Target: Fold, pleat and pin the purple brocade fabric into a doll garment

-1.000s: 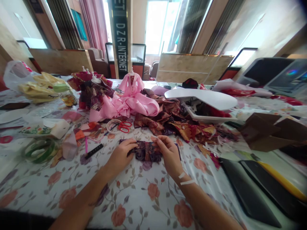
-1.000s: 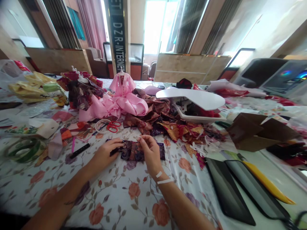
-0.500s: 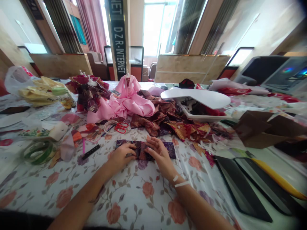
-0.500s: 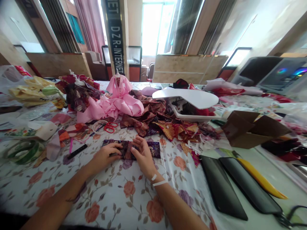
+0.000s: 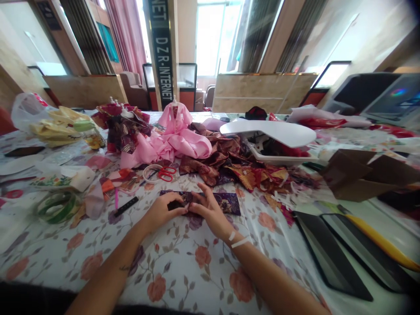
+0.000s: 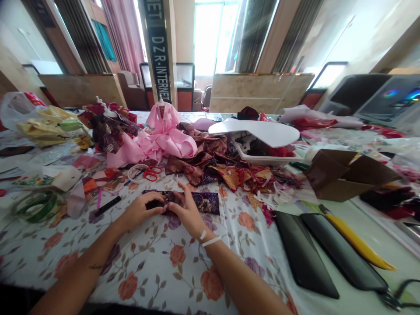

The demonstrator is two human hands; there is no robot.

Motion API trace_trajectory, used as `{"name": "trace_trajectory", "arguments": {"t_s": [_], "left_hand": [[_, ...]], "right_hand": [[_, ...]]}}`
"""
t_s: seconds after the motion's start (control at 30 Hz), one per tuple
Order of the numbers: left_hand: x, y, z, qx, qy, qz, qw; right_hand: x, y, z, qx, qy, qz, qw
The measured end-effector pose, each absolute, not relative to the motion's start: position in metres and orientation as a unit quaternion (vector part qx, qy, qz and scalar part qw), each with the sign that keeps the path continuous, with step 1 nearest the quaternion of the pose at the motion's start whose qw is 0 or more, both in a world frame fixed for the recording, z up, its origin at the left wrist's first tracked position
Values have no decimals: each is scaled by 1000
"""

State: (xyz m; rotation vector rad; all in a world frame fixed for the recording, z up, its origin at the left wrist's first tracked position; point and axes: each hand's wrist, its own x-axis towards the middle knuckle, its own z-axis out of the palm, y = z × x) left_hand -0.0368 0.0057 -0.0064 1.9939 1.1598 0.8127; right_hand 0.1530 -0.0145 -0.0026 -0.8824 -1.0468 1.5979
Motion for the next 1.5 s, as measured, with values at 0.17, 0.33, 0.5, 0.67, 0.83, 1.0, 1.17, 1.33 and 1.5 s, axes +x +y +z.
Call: {"name": "trace_trajectory", "arguments": {"t_s": [0.17, 0.33, 0.5, 0.67, 0.83, 1.0, 1.17, 1.33, 1.5], "left_hand": [[-38, 8, -10, 706, 451, 361, 410], [-37, 15, -18, 677, 455, 419, 399], [-36, 21, -23, 622, 496, 469, 384], [-39, 26, -29, 617, 498, 464, 396], [-45, 28, -26, 648, 489, 430, 395], [-51, 25, -21, 654, 486, 381, 437], [-56, 18, -14, 675, 479, 344, 443], [-56, 13, -11, 708, 482, 323, 403], [-59, 12, -9, 727, 469, 318, 387]], "right_hand": [[143, 1, 2, -350, -444, 641, 519], [133, 8, 5, -346, -442, 631, 536], [141, 7, -3, -376, -400, 618, 563], [149, 8, -7, -426, -399, 660, 474], [142, 16, -6, -443, -441, 693, 359], [134, 28, -4, -456, -457, 688, 333], [138, 24, 0, -461, -448, 698, 315], [144, 20, 1, -459, -427, 715, 311], [144, 24, 4, -454, -434, 719, 297]]}}
